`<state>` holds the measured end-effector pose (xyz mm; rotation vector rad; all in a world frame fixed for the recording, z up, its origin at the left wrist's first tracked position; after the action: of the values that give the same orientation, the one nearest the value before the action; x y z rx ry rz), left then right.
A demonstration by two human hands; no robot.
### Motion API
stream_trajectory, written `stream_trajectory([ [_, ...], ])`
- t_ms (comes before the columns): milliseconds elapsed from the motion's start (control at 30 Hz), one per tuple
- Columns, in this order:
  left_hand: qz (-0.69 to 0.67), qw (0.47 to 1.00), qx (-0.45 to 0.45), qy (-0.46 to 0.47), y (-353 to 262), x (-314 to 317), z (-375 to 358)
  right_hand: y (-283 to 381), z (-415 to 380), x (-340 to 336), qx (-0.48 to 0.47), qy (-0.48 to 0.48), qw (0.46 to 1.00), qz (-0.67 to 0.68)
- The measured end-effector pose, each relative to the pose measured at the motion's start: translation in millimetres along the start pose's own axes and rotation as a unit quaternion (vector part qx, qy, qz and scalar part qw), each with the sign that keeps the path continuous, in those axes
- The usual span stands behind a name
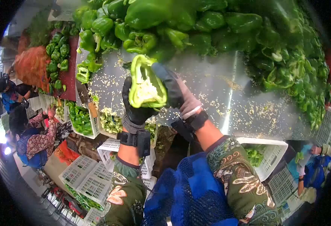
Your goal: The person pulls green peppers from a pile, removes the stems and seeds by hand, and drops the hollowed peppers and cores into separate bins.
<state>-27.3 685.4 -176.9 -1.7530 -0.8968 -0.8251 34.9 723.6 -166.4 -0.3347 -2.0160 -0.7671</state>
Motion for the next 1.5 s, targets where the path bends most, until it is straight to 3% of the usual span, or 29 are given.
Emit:
stream_trajectory([
  [33, 0.248, 0.969, -0.017, -0.009, -3, 12, -6, 21, -15, 4, -0.141, 0.009, 0.98, -0.142],
  [67, 0.48, 0.876, -0.037, -0.009, -8, 27, -12, 29, -23, 10, -0.191, 0.003, 0.957, -0.218],
  [100, 0.665, 0.739, -0.108, 0.011, -10, 41, -17, 33, -32, 14, -0.202, -0.011, 0.942, -0.269],
  [133, 0.764, 0.638, -0.088, -0.039, -24, 40, -27, 35, -44, 16, -0.204, -0.026, 0.933, -0.296],
  [200, 0.86, 0.474, 0.064, -0.175, -63, 80, -76, 31, -67, 28, -0.192, -0.035, 0.934, -0.298],
  [233, 0.886, 0.416, 0.134, -0.154, -69, 125, -102, 26, -78, 34, -0.177, -0.031, 0.947, -0.265],
  [300, 0.902, 0.345, 0.255, 0.04, -47, 215, -148, 15, -98, 44, -0.147, -0.015, 0.966, -0.212],
  [367, 0.898, 0.401, 0.182, 0.027, -30, 183, -130, 5, -110, 50, -0.123, 0.002, 0.976, -0.178],
  [433, 0.87, 0.463, 0.168, 0.011, -24, 151, -145, -8, -119, 56, -0.121, 0.034, 0.969, -0.211],
  [467, 0.855, 0.492, 0.163, 0.011, -22, 145, -153, -1, -135, 75, -0.279, 0.108, 0.809, -0.506],
  [500, 0.842, 0.515, 0.16, -0.016, -29, 144, -163, 1, -162, 88, -0.47, 0.076, 0.55, -0.686],
  [533, 0.827, 0.54, 0.151, -0.041, -32, 141, -174, 6, -163, 101, -0.345, 0.038, 0.8, -0.49],
  [567, 0.811, 0.564, 0.14, -0.064, -33, 138, -186, -14, -168, 115, -0.179, -0.008, 0.955, -0.235],
  [600, 0.76, 0.628, 0.148, -0.077, -38, 135, -194, -16, -175, 126, -0.191, 0.016, 0.949, -0.251],
  [667, 0.734, 0.637, 0.207, -0.117, -49, 144, -211, -14, -185, 144, -0.219, 0.065, 0.932, -0.281],
  [733, 0.669, 0.68, 0.269, -0.13, -54, 148, -228, -18, -203, 145, -0.157, 0.066, 0.909, -0.38],
  [867, 0.706, 0.651, 0.252, -0.124, -38, 163, -236, -3, -220, 143, -0.229, -0.037, 0.855, -0.464],
  [967, 0.733, 0.626, 0.239, -0.116, -52, 179, -238, 8, -220, 168, -0.335, 0.013, 0.792, -0.511],
  [1000, 0.738, 0.607, 0.288, -0.066, -51, 190, -239, 7, -218, 166, -0.282, -0.012, 0.844, -0.457],
  [1033, 0.669, 0.675, 0.307, -0.054, -46, 171, -235, 0, -219, 160, -0.231, -0.048, 0.889, -0.392],
  [1067, 0.602, 0.762, 0.224, -0.08, -48, 178, -235, 3, -215, 154, -0.289, -0.034, 0.862, -0.415],
  [1133, 0.505, 0.804, 0.315, -0.02, -48, 172, -225, 11, -210, 161, -0.311, -0.009, 0.863, -0.398],
  [1167, 0.521, 0.789, 0.323, -0.049, -50, 170, -225, 11, -209, 172, -0.27, -0.013, 0.897, -0.35],
  [1200, 0.593, 0.724, 0.347, -0.061, -53, 179, -224, 15, -205, 162, -0.293, -0.055, 0.867, -0.399],
  [1233, 0.66, 0.65, 0.368, -0.074, -56, 190, -225, 12, -196, 152, -0.292, -0.024, 0.904, -0.312],
  [1300, 0.686, 0.612, 0.383, -0.091, -49, 201, -229, 3, -189, 142, -0.287, 0.044, 0.948, -0.129],
  [1400, 0.695, 0.602, 0.375, -0.116, -47, 202, -223, 9, -183, 132, -0.312, 0.008, 0.924, -0.222],
  [1467, 0.679, 0.62, 0.382, -0.092, -39, 203, -220, 4, -182, 119, -0.274, -0.003, 0.951, -0.143],
  [1500, 0.758, 0.519, 0.391, -0.051, -18, 204, -219, -1, -181, 114, -0.238, -0.005, 0.967, -0.086],
])
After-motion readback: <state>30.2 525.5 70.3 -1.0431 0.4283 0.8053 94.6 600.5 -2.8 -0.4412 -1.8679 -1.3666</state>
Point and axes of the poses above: each hand's wrist, its own z-axis towards the middle knuckle, its own x-axis out of the palm, y = z × x, the point moved 9 cm from there along z, towards the middle knuckle, and after that the axes turned 3 degrees about -z, right-handed, at the moved point
